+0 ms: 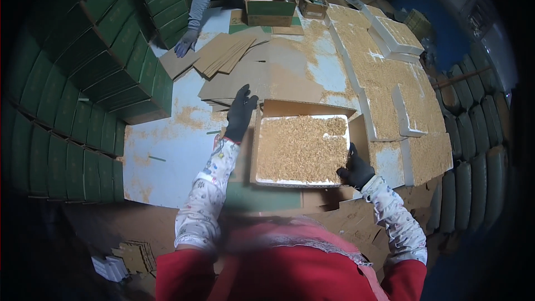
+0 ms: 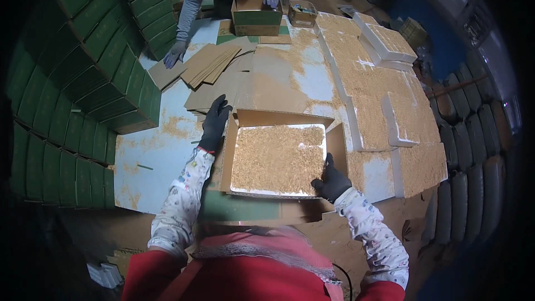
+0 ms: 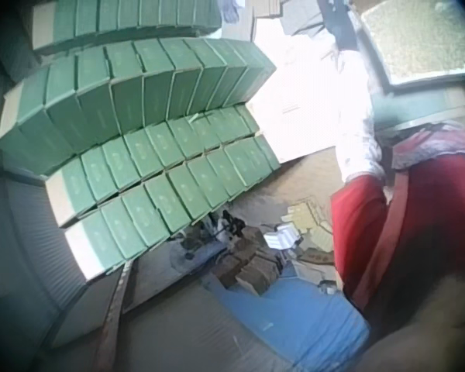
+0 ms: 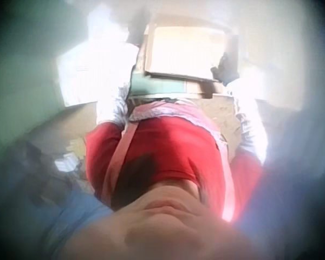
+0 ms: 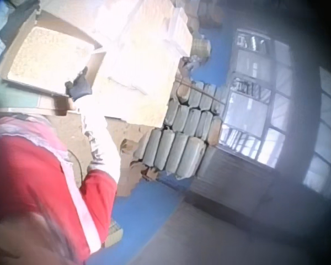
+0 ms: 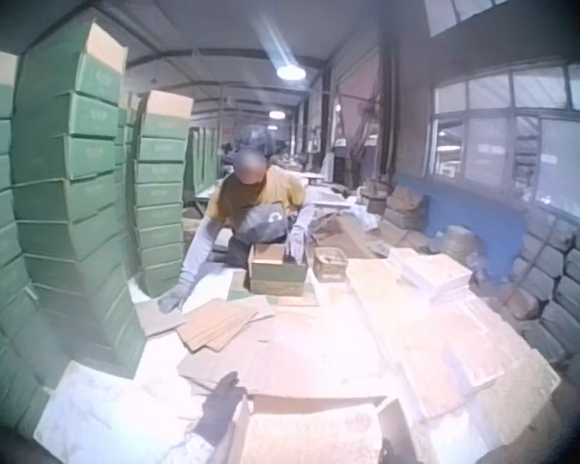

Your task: The person folds cardboard boxes into shape, inserts paper packets and foam trays filled with grain into the boxes, and stacks the packed boxes by hand.

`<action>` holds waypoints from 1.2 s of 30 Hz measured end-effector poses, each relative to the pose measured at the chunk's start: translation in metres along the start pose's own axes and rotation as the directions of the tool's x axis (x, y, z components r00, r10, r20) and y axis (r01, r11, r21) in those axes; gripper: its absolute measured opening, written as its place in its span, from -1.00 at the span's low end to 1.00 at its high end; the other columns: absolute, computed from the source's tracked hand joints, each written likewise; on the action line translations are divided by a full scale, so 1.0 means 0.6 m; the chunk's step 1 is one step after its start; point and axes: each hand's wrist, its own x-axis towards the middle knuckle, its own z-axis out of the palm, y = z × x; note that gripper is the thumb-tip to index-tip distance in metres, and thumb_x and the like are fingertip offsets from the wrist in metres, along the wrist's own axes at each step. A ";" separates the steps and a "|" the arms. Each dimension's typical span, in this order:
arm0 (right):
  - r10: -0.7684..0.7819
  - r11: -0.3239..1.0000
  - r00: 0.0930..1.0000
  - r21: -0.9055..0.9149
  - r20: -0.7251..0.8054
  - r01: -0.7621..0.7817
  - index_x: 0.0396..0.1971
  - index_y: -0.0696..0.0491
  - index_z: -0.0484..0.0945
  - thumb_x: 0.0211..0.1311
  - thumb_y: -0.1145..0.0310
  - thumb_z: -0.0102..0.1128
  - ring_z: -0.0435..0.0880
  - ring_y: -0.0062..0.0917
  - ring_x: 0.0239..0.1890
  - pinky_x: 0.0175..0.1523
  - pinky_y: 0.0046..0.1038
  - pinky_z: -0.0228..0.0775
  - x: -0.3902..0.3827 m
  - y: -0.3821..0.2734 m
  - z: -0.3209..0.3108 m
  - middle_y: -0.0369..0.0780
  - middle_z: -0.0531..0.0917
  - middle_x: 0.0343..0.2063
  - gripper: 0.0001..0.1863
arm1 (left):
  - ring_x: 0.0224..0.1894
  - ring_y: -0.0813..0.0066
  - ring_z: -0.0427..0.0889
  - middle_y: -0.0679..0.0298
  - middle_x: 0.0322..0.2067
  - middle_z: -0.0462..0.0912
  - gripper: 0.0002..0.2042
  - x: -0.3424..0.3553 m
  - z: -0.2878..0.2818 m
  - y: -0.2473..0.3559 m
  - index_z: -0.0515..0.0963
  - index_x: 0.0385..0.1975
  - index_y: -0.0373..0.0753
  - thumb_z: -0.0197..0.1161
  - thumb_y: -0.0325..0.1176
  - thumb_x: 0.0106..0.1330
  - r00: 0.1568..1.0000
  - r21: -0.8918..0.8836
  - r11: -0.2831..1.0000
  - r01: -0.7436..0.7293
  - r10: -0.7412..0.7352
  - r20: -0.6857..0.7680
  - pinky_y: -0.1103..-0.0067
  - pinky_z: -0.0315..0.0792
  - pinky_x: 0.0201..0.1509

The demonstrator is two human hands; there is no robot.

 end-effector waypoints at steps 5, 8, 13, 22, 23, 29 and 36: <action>0.463 0.750 0.858 -0.614 0.221 -0.247 0.04 0.51 0.02 0.04 0.18 -0.04 0.62 -0.14 -0.36 -0.23 -0.19 0.44 0.012 -0.056 0.003 0.08 0.59 -0.38 -0.26 | 0.04 0.14 0.37 0.02 0.04 0.35 -0.32 0.119 0.044 -0.092 0.30 0.06 -0.21 0.24 0.04 -0.05 0.993 0.830 0.544 0.119 -0.052 -0.109 0.34 0.28 0.07; 0.407 0.770 0.869 -0.618 0.281 -0.160 -0.09 0.30 0.34 0.08 0.19 -0.06 0.64 -0.24 -0.43 -0.31 -0.25 0.46 0.012 -0.068 -0.018 -0.01 0.61 -0.42 -0.49 | 0.10 0.06 0.31 -0.02 0.13 0.23 -0.22 0.171 0.070 -0.101 0.24 0.10 -0.20 0.22 0.12 -0.12 0.905 0.904 0.343 0.257 -0.414 -0.100 0.28 0.28 0.08; -0.007 0.993 0.857 -0.104 -0.515 -0.054 -0.20 0.06 0.51 0.13 0.21 0.00 0.59 -0.33 -0.59 -0.45 -0.37 0.43 -0.074 -0.035 -0.083 -0.13 0.58 -0.61 -0.69 | -0.19 -0.09 0.51 -0.19 -0.25 0.48 -0.41 0.192 0.033 -0.203 0.28 -0.11 -0.37 0.14 0.00 -0.01 0.984 0.910 0.412 0.034 -0.171 0.040 0.21 0.39 -0.13; 0.396 0.847 0.865 -0.241 -0.306 -0.473 -0.17 0.00 0.48 -0.02 0.15 0.08 0.51 -0.27 -0.18 -0.12 -0.25 0.34 0.032 0.327 0.080 -0.12 0.52 -0.27 -0.61 | -0.37 0.00 0.54 -0.06 -0.42 0.53 -0.68 0.196 0.024 -0.134 0.30 -0.31 -0.34 0.05 -0.18 0.15 0.978 0.965 0.197 -0.173 -0.085 0.193 0.24 0.38 -0.32; 0.303 0.862 0.891 -0.300 -0.338 -0.407 -0.24 0.01 0.48 -0.03 0.14 0.10 0.50 -0.26 -0.23 -0.16 -0.23 0.35 0.053 0.331 0.100 -0.15 0.50 -0.32 -0.64 | -0.38 0.01 0.54 -0.05 -0.42 0.54 -0.69 0.189 -0.004 -0.103 0.30 -0.32 -0.34 0.05 -0.19 0.16 0.982 0.972 0.172 -0.161 -0.067 0.174 0.25 0.38 -0.33; 0.634 0.764 0.732 0.053 -0.249 -0.643 -0.31 0.00 0.56 0.10 0.14 -0.01 0.57 -0.26 -0.25 -0.13 -0.24 0.38 0.115 0.437 0.181 -0.12 0.58 -0.31 -0.70 | -0.55 0.37 0.45 0.13 -0.59 0.46 -0.84 0.113 -0.078 0.193 0.35 -0.46 -0.36 0.02 -0.37 0.26 0.936 0.877 0.386 -0.287 0.306 0.171 0.48 0.31 -0.46; 0.570 0.805 0.648 0.502 -0.505 -0.317 -0.76 0.10 0.51 -0.06 0.00 0.18 0.49 -0.40 -0.75 -0.53 -0.36 0.33 0.127 0.407 0.068 -0.14 0.47 -0.85 -0.57 | -0.75 0.17 0.42 0.10 -0.79 0.38 -0.88 -0.114 0.167 0.432 0.41 -0.56 -0.27 0.14 -0.40 0.14 0.492 0.366 0.476 -0.800 0.170 0.854 0.45 0.25 -0.65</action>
